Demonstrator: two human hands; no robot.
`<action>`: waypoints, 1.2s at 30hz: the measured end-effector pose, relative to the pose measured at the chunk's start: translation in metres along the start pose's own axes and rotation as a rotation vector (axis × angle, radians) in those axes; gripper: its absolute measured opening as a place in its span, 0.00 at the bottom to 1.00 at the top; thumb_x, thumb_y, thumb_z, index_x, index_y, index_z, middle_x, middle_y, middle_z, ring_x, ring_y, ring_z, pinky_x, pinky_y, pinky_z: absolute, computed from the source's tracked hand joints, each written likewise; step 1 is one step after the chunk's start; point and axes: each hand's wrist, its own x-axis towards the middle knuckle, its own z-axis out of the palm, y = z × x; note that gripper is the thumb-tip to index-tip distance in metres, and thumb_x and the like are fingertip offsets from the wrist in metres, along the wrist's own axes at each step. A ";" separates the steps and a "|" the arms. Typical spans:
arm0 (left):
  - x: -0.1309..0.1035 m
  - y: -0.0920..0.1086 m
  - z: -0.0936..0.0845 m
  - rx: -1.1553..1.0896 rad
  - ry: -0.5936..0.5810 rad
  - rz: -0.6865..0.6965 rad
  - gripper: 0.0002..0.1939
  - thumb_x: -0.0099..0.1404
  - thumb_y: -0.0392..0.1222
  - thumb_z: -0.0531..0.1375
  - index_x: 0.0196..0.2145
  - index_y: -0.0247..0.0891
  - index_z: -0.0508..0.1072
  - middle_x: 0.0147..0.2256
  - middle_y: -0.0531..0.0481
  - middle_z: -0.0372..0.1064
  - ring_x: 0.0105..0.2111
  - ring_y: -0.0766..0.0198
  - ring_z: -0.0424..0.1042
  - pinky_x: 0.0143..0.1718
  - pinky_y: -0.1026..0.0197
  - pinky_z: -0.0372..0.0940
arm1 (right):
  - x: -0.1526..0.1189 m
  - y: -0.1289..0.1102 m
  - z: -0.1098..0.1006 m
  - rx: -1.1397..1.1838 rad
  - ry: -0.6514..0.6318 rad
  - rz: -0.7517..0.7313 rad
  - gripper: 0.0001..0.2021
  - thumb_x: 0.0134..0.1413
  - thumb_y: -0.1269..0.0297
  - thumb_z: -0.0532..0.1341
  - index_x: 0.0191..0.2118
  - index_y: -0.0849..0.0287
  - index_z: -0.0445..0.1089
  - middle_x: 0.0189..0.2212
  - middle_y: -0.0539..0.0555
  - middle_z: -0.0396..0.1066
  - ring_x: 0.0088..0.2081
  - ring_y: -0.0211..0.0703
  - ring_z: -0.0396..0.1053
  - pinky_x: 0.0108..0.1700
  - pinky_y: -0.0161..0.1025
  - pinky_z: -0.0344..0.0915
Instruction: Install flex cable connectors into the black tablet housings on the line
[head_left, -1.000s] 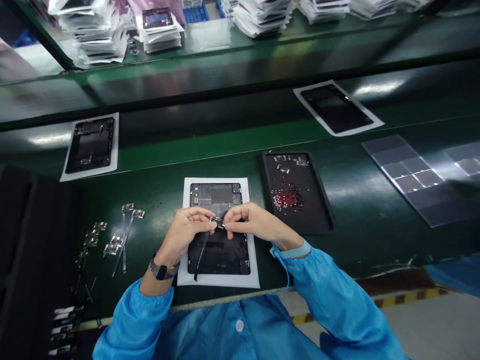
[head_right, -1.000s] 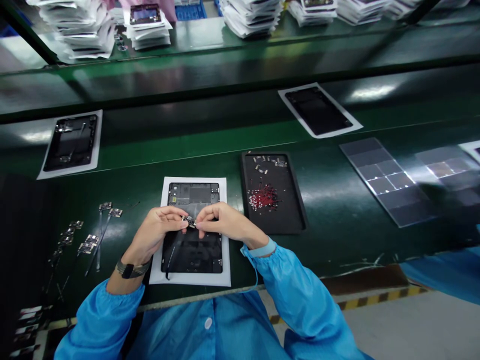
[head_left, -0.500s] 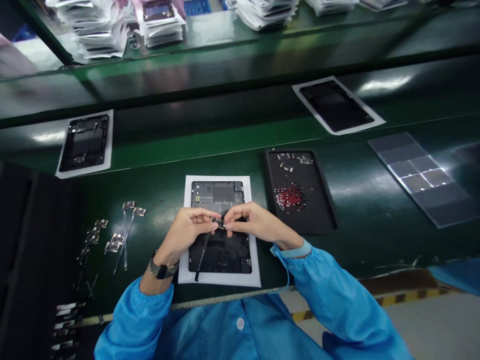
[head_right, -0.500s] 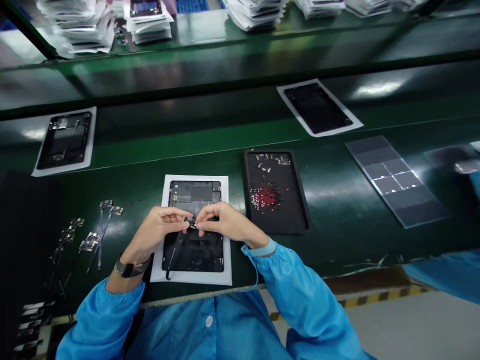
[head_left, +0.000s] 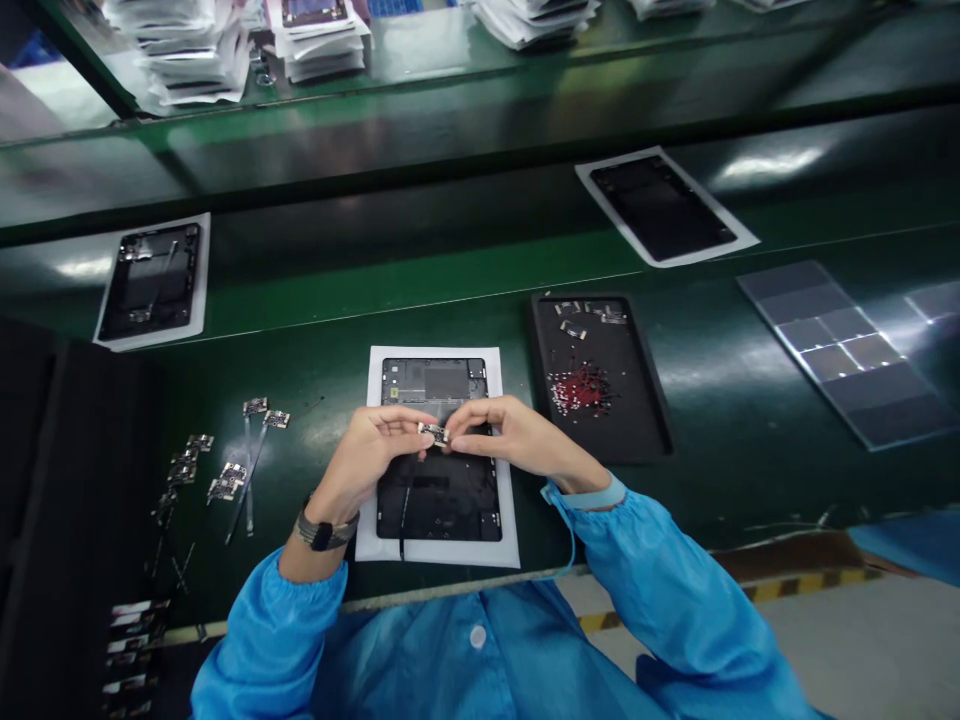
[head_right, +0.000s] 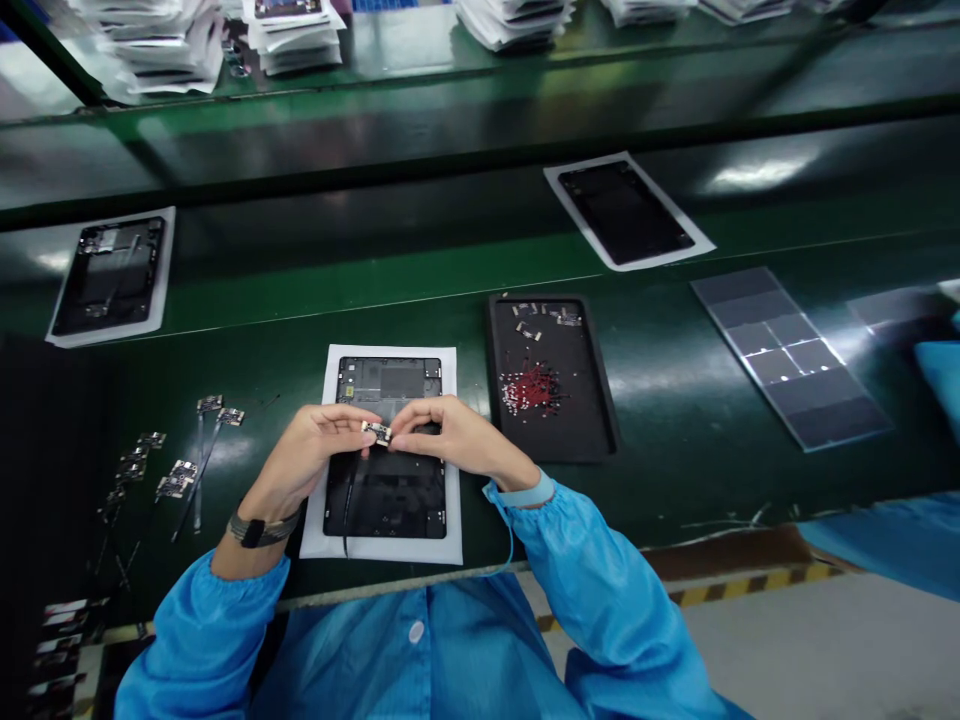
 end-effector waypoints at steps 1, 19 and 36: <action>-0.002 0.003 -0.004 -0.015 0.040 0.020 0.10 0.47 0.35 0.70 0.31 0.33 0.81 0.22 0.50 0.72 0.23 0.68 0.68 0.26 0.66 0.62 | -0.005 -0.003 -0.002 -0.068 0.090 -0.022 0.14 0.53 0.52 0.66 0.38 0.58 0.73 0.37 0.55 0.78 0.41 0.48 0.74 0.46 0.44 0.67; -0.006 0.007 -0.009 -0.124 0.051 0.098 0.10 0.48 0.36 0.71 0.28 0.31 0.77 0.24 0.52 0.70 0.19 0.74 0.64 0.19 0.69 0.57 | -0.061 0.014 0.066 -0.625 0.289 0.045 0.06 0.58 0.71 0.57 0.30 0.56 0.67 0.30 0.52 0.71 0.34 0.44 0.65 0.38 0.41 0.59; -0.004 -0.014 0.016 0.061 -0.256 -0.078 0.08 0.50 0.34 0.67 0.28 0.33 0.71 0.19 0.50 0.71 0.19 0.67 0.70 0.20 0.67 0.63 | -0.064 0.013 0.057 -0.214 0.218 0.146 0.08 0.58 0.64 0.61 0.32 0.58 0.77 0.32 0.55 0.78 0.35 0.46 0.72 0.39 0.41 0.64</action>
